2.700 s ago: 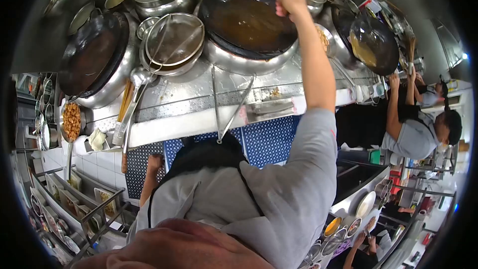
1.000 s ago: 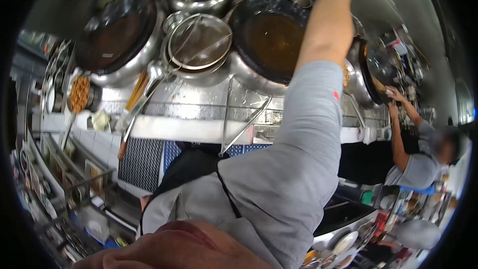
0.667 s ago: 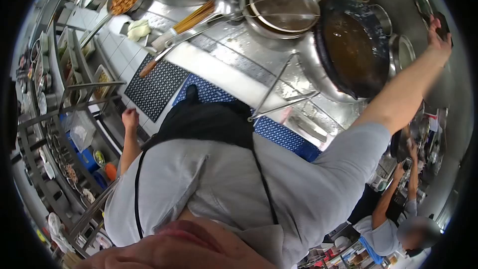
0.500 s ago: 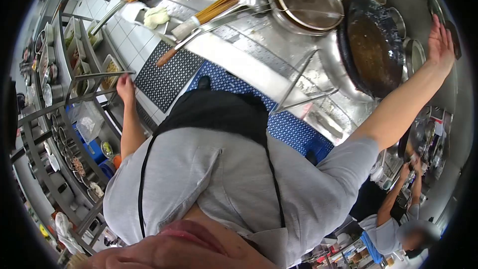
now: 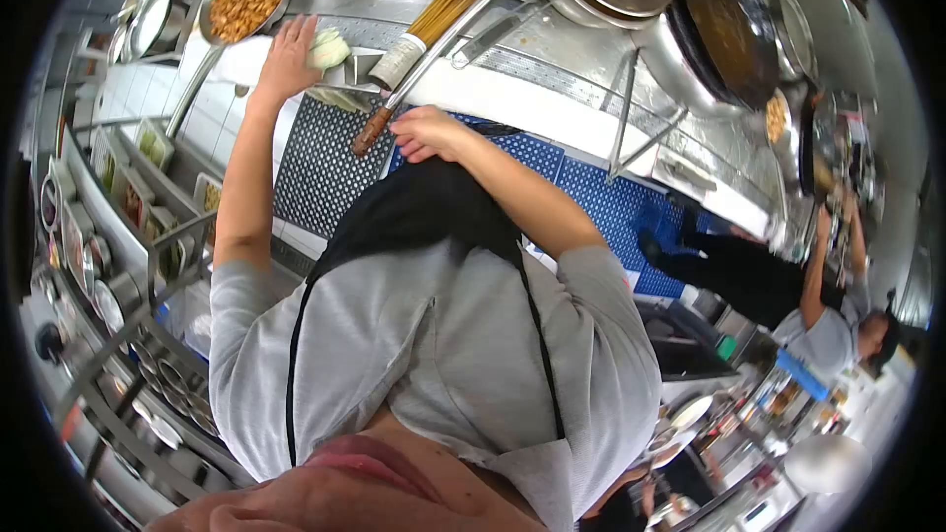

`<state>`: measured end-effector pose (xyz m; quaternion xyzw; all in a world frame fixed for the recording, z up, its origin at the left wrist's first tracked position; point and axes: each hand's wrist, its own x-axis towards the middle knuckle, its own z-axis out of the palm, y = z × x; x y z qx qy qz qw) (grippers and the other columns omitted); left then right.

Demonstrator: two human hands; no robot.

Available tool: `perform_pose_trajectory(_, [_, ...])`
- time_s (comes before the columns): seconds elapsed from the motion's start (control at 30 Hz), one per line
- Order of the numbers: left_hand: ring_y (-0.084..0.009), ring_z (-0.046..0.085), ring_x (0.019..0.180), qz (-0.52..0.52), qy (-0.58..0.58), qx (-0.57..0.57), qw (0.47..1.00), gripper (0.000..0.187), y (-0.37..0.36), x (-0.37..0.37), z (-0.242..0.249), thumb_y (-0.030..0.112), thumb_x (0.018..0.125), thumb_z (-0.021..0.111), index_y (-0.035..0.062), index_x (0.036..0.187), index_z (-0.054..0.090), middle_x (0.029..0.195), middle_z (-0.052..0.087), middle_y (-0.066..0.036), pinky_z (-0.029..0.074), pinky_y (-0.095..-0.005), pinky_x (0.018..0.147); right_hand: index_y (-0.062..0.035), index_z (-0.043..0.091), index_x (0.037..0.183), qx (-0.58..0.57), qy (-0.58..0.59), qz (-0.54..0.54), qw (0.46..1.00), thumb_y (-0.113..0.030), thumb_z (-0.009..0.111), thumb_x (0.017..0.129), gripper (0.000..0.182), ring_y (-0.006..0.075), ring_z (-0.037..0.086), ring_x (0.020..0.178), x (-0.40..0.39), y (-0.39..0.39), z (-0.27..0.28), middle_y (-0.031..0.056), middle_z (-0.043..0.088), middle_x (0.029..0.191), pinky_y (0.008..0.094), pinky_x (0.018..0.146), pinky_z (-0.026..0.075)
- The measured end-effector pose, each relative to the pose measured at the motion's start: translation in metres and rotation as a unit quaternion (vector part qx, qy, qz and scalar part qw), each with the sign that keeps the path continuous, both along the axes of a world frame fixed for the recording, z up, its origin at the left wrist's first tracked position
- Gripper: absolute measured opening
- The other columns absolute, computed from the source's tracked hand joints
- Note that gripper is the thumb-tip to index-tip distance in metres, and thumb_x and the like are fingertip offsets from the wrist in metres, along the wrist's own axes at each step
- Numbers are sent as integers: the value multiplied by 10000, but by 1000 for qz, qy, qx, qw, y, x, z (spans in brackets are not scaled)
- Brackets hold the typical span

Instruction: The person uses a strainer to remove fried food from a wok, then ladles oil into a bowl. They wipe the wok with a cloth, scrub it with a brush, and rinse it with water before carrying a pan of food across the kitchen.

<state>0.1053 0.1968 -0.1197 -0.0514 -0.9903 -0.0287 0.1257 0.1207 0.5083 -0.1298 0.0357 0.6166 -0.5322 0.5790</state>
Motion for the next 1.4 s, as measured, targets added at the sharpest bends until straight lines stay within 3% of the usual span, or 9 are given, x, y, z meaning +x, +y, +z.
perform_pose_trajectory(0.1, [-388, 485, 1215, 22, -201, 32, 979, 990, 9, -6, 16, 200, 602, 799, 70, 1460, 322, 1299, 526, -210, 424, -458, 1011, -118, 540, 1173, -115, -149, -176, 966, -284, 686, 878, 369, 290, 509, 1134, 16, -40, -46, 107, 562, 1165, 520, 954, 436])
perform_pose_trajectory(0.3, [-377, 556, 1104, 13, -159, 51, 986, 771, 14, 1, 24, 202, 652, 727, 35, 1350, 448, 1134, 603, -191, 463, -472, 932, -101, 483, 1000, -86, 11, -434, 897, -149, 691, 863, 254, 179, 566, 556, 35, -71, 3, 45, 552, 700, 344, 518, 509])
perform_pose_trajectory(0.47, [-364, 615, 1013, 19, -85, 160, 983, 625, 16, 6, 19, 200, 639, 753, 3, 1209, 588, 1100, 652, -212, 472, -413, 917, -93, 452, 943, -183, 26, -509, 840, -60, 649, 843, 223, 169, 553, 543, 45, -78, 80, 50, 546, 697, 315, 493, 492])
perform_pose_trajectory(0.57, [-297, 652, 944, 77, -98, 480, 868, 603, 18, 9, 25, 184, 673, 777, -25, 1207, 591, 1073, 680, -172, 491, -359, 866, -102, 457, 965, -227, 6, -480, 847, -49, 645, 839, 233, 167, 551, 544, 61, -72, 114, 48, 544, 696, 304, 496, 479])
perform_pose_trajectory(0.7, [-219, 632, 1045, 19, -122, 830, 543, 523, 29, 12, 34, 34, 794, 713, -25, 1275, 517, 1158, 642, -112, 500, -337, 907, -104, 466, 969, -307, 15, -448, 840, -40, 644, 834, 232, 141, 551, 582, 68, -56, 135, 38, 545, 703, 290, 530, 483])
perform_pose_trajectory(0.93, [-287, 611, 1099, -34, -170, 909, 379, 594, 91, 2, 85, 115, 796, 722, -30, 1314, 471, 1204, 609, -152, 495, -419, 974, -78, 477, 962, -346, 112, -403, 840, -60, 622, 856, 181, 131, 556, 550, 55, 12, 161, 38, 542, 706, 280, 493, 473])
perform_pose_trajectory(1.03, [-297, 609, 1105, -93, -245, 863, 432, 534, 126, -11, 94, 138, 842, 647, -39, 1316, 474, 1204, 612, -163, 484, -428, 984, -46, 515, 991, -322, 226, -342, 853, -55, 650, 846, 198, 124, 585, 554, 52, 55, 127, 33, 566, 719, 266, 506, 508])
perform_pose_trajectory(1.17, [-258, 673, 891, -107, -270, 829, 478, 445, 205, -19, 113, 66, 740, 689, -55, 1153, 577, 1000, 672, -140, 561, -362, 794, -23, 539, 971, -149, 311, -471, 812, -105, 650, 886, 162, 81, 514, 454, 64, 123, 136, 15, 528, 681, 235, 379, 422])
perform_pose_trajectory(1.4, [-240, 680, 831, -64, -408, 828, 379, 302, 344, -23, 79, 146, 795, 663, 18, 1066, 623, 953, 686, -100, 568, -344, 735, -50, 493, 853, -60, 313, -502, 804, -180, 640, 920, 208, 64, 450, 369, 122, 219, 114, -16, 475, 572, 226, 333, 359])
